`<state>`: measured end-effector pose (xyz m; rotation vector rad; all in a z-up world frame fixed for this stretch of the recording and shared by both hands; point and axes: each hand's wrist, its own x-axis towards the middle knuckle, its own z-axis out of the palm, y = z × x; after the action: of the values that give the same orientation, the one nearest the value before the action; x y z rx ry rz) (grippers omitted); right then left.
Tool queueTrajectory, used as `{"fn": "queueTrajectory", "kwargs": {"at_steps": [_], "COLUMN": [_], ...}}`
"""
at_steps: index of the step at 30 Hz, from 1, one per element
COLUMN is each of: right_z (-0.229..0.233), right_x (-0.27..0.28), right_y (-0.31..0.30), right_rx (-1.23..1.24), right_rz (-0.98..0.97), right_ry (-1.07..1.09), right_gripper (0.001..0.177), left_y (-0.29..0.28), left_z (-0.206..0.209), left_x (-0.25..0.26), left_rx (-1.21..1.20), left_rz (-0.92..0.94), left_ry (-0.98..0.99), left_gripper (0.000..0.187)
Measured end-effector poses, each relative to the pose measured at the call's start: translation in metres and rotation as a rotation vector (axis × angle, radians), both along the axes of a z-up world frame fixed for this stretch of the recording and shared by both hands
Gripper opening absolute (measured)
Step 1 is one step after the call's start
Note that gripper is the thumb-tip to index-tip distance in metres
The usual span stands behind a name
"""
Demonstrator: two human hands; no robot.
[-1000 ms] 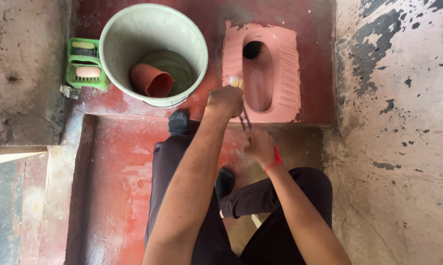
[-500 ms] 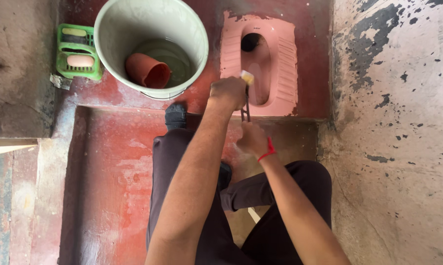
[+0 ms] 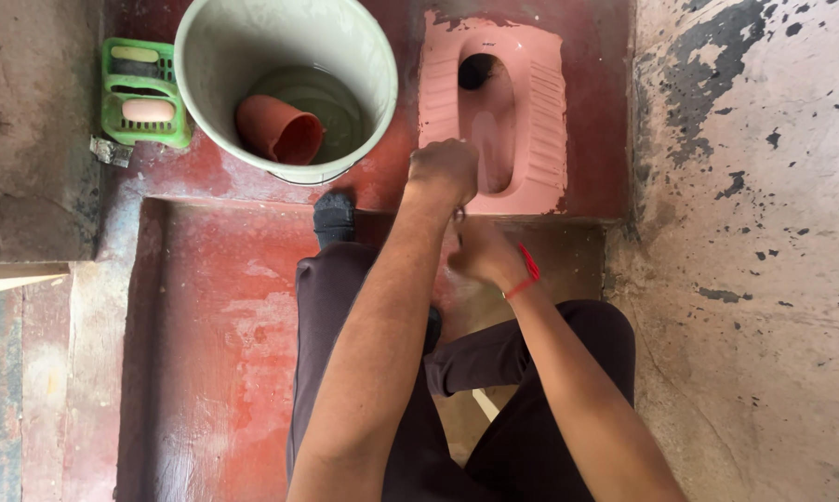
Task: The person paints around the edges of a squat toilet hole using a brush and a red liquid from a container, then pours water from a red mug over the painted area.
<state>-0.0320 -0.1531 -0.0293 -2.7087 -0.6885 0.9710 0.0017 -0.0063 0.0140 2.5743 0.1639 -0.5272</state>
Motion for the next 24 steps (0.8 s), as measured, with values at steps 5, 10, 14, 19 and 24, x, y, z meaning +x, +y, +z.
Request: {"fn": "queueTrajectory", "kwargs": {"at_steps": [5, 10, 14, 19, 24], "right_z": [-0.009, 0.007, 0.016, 0.007, 0.017], "right_x": [-0.004, 0.015, -0.014, 0.012, 0.005], "right_y": [-0.013, -0.018, -0.027, -0.032, -0.051], "right_rx": [0.089, 0.053, 0.017, 0.157, -0.048], "right_rz": [0.001, -0.120, -0.074, -0.173, -0.067], "right_ry": [-0.060, -0.001, 0.093, -0.042, 0.070], "right_gripper": [0.015, 0.017, 0.020, 0.042, 0.047], "left_y": [0.008, 0.012, 0.016, 0.011, 0.012], "left_z": [0.000, 0.003, -0.005, -0.012, -0.006], "left_x": [0.002, -0.006, -0.002, 0.002, 0.000], "left_rx": [0.023, -0.045, 0.010, 0.003, 0.044], "left_rz": [0.007, 0.037, 0.042, 0.029, 0.022], "left_ry": [0.047, 0.059, 0.041, 0.009, 0.063], "left_gripper": [0.027, 0.027, 0.024, 0.027, 0.027]}}
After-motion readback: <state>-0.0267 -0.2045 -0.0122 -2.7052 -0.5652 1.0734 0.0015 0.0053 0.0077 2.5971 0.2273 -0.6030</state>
